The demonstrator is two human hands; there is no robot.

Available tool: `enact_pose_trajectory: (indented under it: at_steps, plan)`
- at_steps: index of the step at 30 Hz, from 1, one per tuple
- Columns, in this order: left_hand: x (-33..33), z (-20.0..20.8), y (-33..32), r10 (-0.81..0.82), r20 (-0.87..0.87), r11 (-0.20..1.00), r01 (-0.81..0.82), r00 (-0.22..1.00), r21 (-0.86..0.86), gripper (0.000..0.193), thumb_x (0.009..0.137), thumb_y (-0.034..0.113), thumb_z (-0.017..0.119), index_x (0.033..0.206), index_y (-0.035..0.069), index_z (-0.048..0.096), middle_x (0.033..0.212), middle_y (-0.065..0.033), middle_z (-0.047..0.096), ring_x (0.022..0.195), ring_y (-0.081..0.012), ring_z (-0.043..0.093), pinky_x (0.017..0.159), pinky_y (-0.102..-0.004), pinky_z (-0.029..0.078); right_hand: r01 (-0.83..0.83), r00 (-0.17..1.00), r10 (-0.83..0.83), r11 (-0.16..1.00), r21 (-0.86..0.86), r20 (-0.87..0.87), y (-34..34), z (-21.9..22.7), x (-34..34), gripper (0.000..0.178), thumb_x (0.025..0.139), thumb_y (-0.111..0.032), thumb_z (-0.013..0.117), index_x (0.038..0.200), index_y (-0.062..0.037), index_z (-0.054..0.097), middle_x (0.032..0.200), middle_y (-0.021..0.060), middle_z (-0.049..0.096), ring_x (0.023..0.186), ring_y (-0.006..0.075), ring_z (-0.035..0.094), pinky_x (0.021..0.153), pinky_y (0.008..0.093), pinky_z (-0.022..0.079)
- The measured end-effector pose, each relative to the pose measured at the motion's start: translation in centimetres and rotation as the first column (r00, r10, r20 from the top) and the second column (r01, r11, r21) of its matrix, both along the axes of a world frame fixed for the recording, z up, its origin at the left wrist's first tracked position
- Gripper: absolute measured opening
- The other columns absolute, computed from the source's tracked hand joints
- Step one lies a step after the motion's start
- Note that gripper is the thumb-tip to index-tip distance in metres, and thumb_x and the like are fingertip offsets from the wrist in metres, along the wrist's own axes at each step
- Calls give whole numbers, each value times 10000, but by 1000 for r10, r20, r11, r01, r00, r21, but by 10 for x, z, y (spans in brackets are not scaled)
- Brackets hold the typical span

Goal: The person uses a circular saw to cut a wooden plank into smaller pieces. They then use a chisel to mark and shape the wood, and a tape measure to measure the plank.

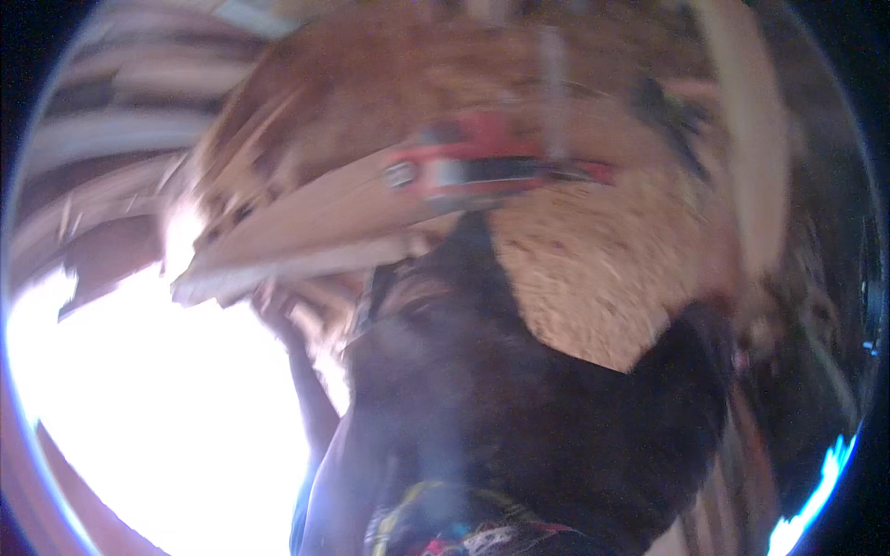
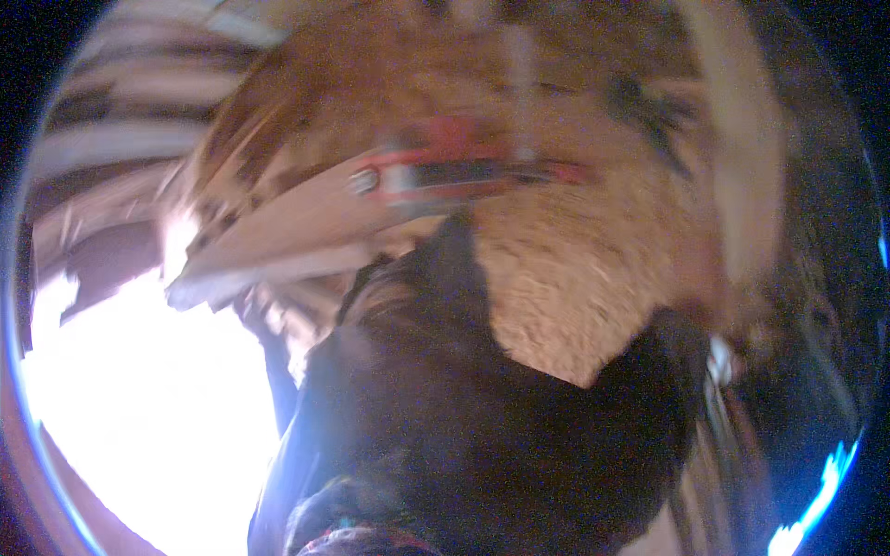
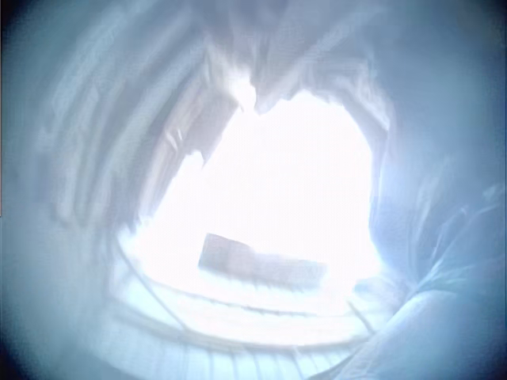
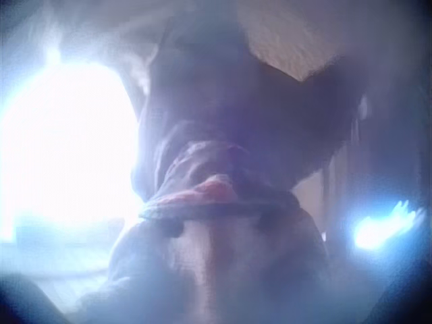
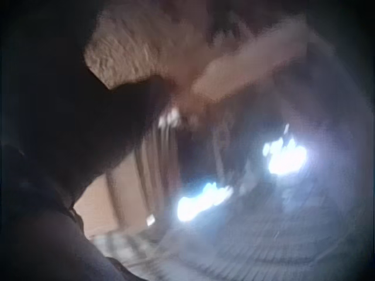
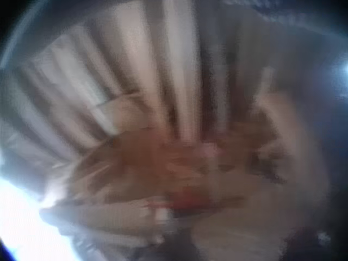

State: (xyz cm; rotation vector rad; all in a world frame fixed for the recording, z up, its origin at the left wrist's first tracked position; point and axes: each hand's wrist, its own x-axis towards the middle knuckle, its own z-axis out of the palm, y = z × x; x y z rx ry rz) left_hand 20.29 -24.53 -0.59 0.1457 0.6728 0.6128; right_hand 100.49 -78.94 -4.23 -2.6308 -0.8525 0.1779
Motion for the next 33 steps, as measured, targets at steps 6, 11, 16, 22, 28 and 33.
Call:
enact_pose_trajectory:
  at_steps: [6,11,16,22,28,33]
  plan:
    - [85,34,-80,446,-853,755,397,272,521,498,1038,158,726,1486,34,544,1384,-128,637,1186,-207,666,904,-356,605,-61,997,25,846,-529,-75,-58,-41,69,463,1009,-380,745,1257,11,749,1345,212,720,1246,399,676,1113,475,488]
    - [90,10,-131,332,-845,774,391,419,498,426,1027,243,778,1353,4,645,1123,-128,738,934,-178,738,790,-311,618,-135,991,110,748,-649,-79,-62,-36,118,481,1029,-355,724,1334,18,720,1415,227,685,1314,419,641,1189,491,445]
    - [144,28,-133,215,-896,845,387,388,370,440,1005,343,813,1231,-13,683,998,-116,769,858,-155,740,738,-280,588,-122,992,104,747,-653,-67,-64,-36,119,453,1040,-331,714,1338,11,712,1396,212,692,1301,394,649,1167,478,463]
    - [135,1,-106,220,-959,846,455,179,279,493,972,461,826,1081,-10,732,916,-111,778,801,-180,734,738,-358,575,-95,995,92,762,-640,-38,-69,-23,107,421,1053,-302,702,1344,2,703,1374,195,699,1284,365,659,1141,461,484]
    - [135,21,-99,376,-923,724,646,-76,242,597,896,558,860,1031,-10,735,921,-132,781,842,-257,755,797,-422,575,-10,999,32,791,-612,25,-76,-1,87,390,1066,-274,690,1349,-6,693,1351,178,707,1268,336,668,1116,445,505]
    - [149,30,-100,353,-935,756,594,-19,273,645,863,587,872,999,-26,723,951,-165,777,939,-302,753,878,-456,565,82,991,-18,860,-504,131,-77,39,66,364,1077,-250,680,1354,-13,686,1332,164,713,1254,311,676,1094,432,523]
